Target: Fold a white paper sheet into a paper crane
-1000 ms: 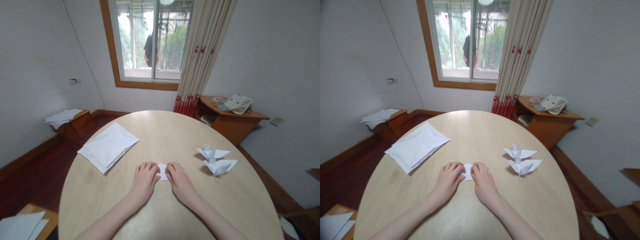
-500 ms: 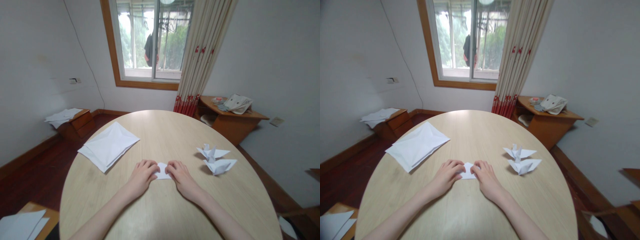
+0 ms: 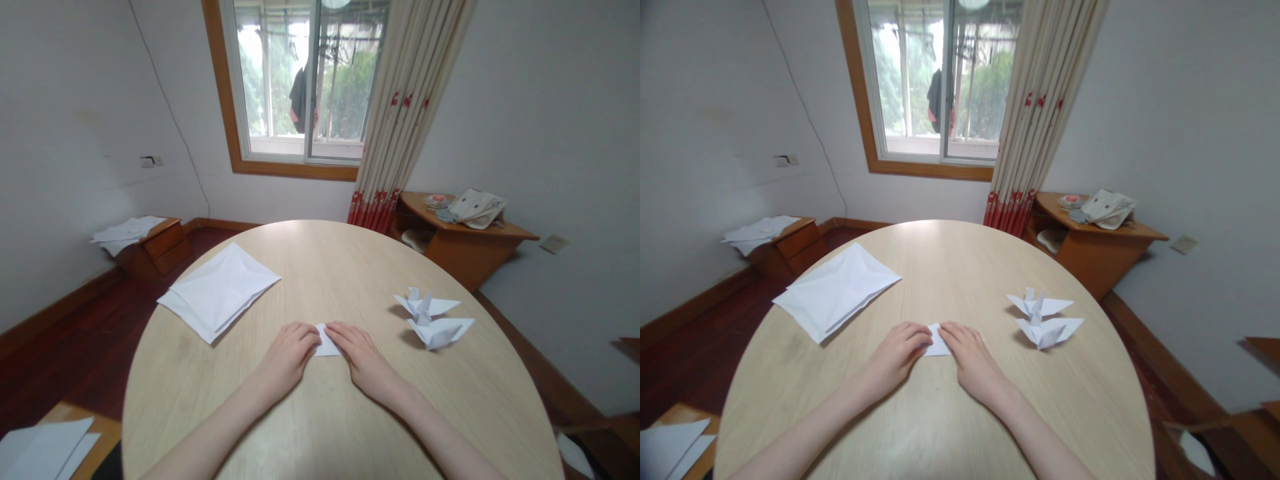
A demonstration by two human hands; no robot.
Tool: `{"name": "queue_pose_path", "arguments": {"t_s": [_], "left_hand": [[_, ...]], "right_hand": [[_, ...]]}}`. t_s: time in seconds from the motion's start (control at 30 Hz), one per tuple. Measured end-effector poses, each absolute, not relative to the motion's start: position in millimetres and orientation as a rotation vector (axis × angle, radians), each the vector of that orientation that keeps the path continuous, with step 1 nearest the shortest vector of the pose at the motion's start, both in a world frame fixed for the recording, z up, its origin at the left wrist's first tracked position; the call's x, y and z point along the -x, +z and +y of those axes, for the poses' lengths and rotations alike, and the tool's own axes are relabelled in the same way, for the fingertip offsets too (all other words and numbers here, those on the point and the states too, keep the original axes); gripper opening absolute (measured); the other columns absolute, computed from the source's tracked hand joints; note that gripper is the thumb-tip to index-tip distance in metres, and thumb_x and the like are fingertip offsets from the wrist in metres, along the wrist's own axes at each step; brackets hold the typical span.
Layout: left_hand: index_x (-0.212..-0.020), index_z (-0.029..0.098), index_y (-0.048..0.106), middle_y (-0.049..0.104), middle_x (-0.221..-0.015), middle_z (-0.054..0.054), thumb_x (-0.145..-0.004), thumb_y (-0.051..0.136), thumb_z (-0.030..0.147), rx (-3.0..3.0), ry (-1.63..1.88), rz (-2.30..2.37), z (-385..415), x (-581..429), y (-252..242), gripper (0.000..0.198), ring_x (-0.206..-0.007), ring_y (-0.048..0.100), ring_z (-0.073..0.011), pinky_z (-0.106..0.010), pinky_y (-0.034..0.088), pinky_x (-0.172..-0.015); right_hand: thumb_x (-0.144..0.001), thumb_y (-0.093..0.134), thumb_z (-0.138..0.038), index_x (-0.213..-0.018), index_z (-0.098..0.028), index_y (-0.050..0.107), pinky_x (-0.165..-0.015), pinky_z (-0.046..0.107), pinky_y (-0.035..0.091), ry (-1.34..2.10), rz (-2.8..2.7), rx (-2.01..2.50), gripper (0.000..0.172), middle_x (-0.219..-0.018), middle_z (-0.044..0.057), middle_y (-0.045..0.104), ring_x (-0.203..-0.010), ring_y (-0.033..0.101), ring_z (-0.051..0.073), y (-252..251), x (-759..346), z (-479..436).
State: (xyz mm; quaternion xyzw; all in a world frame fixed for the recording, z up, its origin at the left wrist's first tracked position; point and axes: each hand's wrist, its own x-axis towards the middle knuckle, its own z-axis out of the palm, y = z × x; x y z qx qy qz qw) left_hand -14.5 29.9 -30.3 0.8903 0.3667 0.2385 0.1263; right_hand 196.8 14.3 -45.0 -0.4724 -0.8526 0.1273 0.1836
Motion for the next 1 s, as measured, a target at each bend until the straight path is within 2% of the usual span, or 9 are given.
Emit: {"name": "queue_pose_path", "arguments": {"t_s": [0.1,0.27,0.4,0.63,0.87,1.0], "left_hand": [[-0.102,0.017,0.062,0.068,-0.103,-0.004,-0.091,0.051,0.005,-2.625,0.686,1.054,28,13,-30,0.02,-0.098,0.06,-0.019,-0.032,0.046,-0.087],[-0.105,0.021,0.064,0.069,-0.099,-0.003,-0.092,0.05,0.009,-2.755,0.627,1.062,21,12,-22,0.023,-0.096,0.062,-0.0187,-0.04,0.04,-0.101],[-0.108,0.02,0.064,0.067,-0.098,-0.004,-0.092,0.052,0.017,-2.798,0.569,1.106,15,9,-17,0.02,-0.098,0.062,-0.02,-0.043,0.038,-0.105],[-0.121,0.014,0.058,0.063,-0.112,-0.009,-0.09,0.059,0.023,-2.869,0.415,1.186,6,3,-19,0.032,-0.107,0.059,-0.025,-0.045,0.039,-0.107],[-0.132,0.013,0.049,0.058,-0.125,-0.014,-0.091,0.06,0.036,-2.883,0.361,1.181,1,3,-24,0.049,-0.118,0.054,-0.0286,-0.049,0.036,-0.109],[-0.132,0.013,0.05,0.059,-0.124,-0.015,-0.091,0.059,0.039,-2.899,0.38,1.213,2,3,-24,0.049,-0.118,0.054,-0.0285,-0.05,0.035,-0.109]], "right_hand": [[-0.073,0.032,0.008,-0.141,-0.025,0.045,-0.105,0.046,0.032,0.318,-2.437,1.395,0.077,-0.143,0.007,0.048,-0.13,0.04,0.021,-44,-196,13],[-0.078,0.033,0.006,-0.141,-0.024,0.045,-0.101,0.043,0.034,0.326,-2.466,1.46,0.072,-0.144,0.007,0.047,-0.126,0.042,0.022,-36,-194,11],[-0.08,0.033,0.004,-0.142,-0.023,0.043,-0.102,0.043,0.033,0.335,-2.494,1.501,0.069,-0.147,0.007,0.044,-0.126,0.041,0.023,-31,-193,10],[-0.077,0.036,0.005,-0.147,-0.026,0.035,-0.101,0.044,0.032,0.328,-2.539,1.569,0.076,-0.153,0.005,0.035,-0.127,0.038,0.025,-26,-190,6],[-0.08,0.036,0.003,-0.146,-0.026,0.037,-0.099,0.047,0.034,0.292,-2.524,1.566,0.072,-0.152,0.006,0.037,-0.123,0.041,0.026,-29,-188,5],[-0.084,0.035,0.001,-0.144,-0.025,0.041,-0.102,0.05,0.032,0.261,-2.5,1.497,0.066,-0.149,0.007,0.043,-0.127,0.04,0.027,-31,-189,6]]}}
